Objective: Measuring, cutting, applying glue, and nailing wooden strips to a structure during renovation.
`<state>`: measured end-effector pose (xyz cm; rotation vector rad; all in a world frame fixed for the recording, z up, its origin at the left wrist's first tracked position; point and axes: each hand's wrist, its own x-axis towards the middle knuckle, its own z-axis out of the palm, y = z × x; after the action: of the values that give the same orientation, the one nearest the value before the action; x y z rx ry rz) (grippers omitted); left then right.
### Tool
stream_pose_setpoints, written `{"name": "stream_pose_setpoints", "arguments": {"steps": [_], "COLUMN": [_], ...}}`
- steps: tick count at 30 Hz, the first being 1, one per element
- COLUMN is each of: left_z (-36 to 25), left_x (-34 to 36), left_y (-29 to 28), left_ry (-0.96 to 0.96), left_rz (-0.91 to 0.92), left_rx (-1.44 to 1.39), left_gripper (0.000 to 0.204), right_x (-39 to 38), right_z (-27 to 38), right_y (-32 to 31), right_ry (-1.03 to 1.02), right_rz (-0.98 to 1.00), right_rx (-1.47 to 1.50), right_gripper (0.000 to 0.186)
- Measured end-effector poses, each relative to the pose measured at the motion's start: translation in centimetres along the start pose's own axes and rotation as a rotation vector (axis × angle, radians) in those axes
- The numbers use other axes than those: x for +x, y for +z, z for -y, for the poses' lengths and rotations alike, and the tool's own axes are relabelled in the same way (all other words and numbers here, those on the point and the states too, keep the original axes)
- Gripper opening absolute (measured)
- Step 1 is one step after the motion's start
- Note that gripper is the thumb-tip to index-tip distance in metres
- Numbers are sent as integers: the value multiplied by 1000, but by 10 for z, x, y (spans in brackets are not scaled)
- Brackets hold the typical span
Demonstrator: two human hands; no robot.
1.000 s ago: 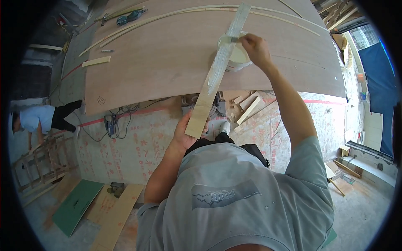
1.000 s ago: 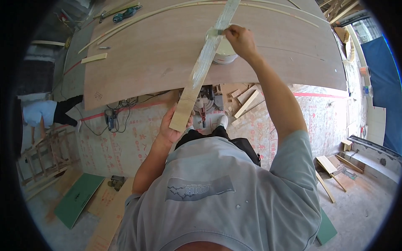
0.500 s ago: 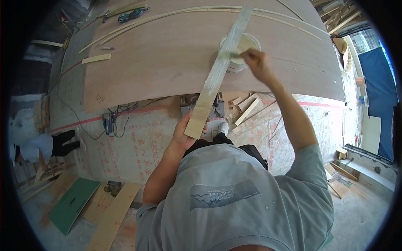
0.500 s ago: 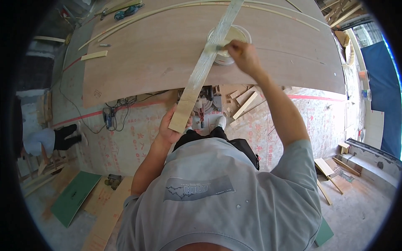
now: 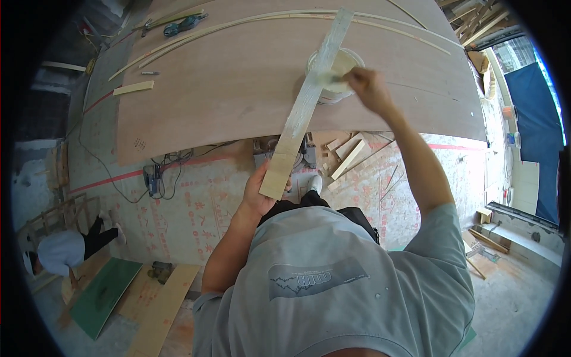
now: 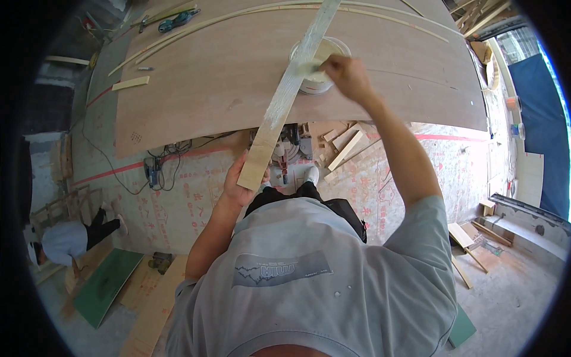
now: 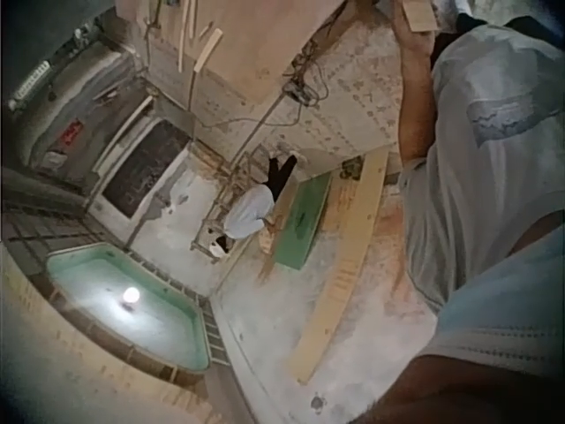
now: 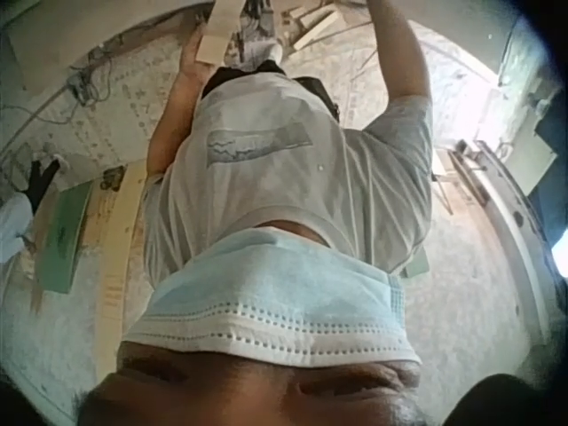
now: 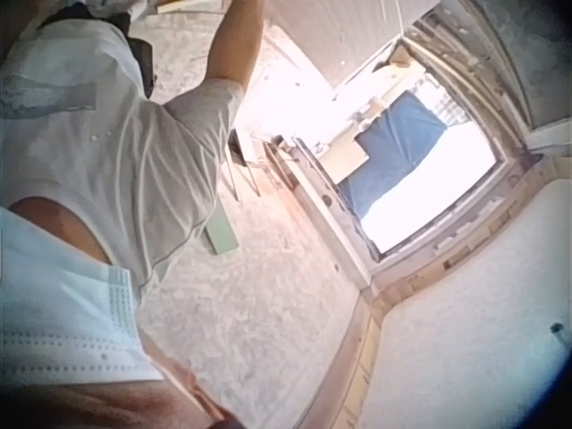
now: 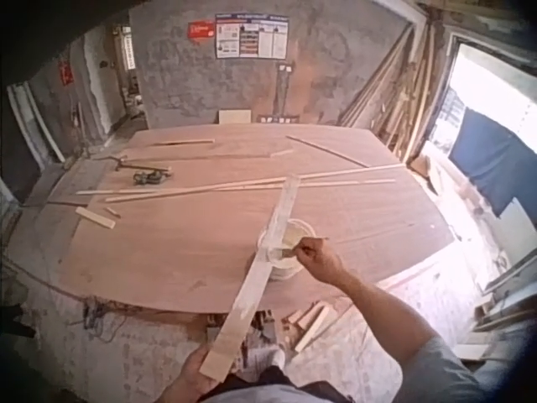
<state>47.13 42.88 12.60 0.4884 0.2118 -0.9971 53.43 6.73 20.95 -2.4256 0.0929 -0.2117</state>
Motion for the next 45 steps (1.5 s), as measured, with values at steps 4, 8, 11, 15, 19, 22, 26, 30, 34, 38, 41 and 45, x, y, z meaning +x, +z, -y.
{"name": "stream_pose_setpoints", "arguments": {"steps": [4,8,11,15,19,22,26,30,34,38,41,45], "left_z": [-3,-3,-3,1,0,0,2,1,1,1,2,2], "left_x": [1,3,0,-2,-1,0,-1,1,-2,1,1,1], "left_y": [2,6,3,-7,2,6,4,2,-2,-3,0,3], "left_ry": [-11,-26,-6,2,3,9,25,8,3,11,26,16], "left_rz": [-30,-4,-37,-54,-49,-106,-116,-80,-97,-33,-14,-42], "left_rx": [-16,-6,-30,-41,-13,5,2,10,-14,6,9,-8], "left_gripper": [42,42,41,42,43,43,44,43,43,42,41,40], "right_x": [42,48,20,2,69,111,113,73,-17,-63,-46,-15], "right_z": [-11,-10,22,45,-26,-58,-48,-39,56,95,68,39], "right_y": [-25,-5,7,2,-2,-3,-6,-9,-2,13,18,14], "right_ry": [51,-200,-200,-200,-9,76,81,-69,-34,-5,81,50], "right_rz": [-267,-240,103,257,-48,-218,-416,-24,378,442,354,-58], "right_rx": [-98,-115,-56,228,175,75,58,27,204,417,406,188], "right_gripper": [14,17,17,20,22,24,28,22,17,17,18,19]}}
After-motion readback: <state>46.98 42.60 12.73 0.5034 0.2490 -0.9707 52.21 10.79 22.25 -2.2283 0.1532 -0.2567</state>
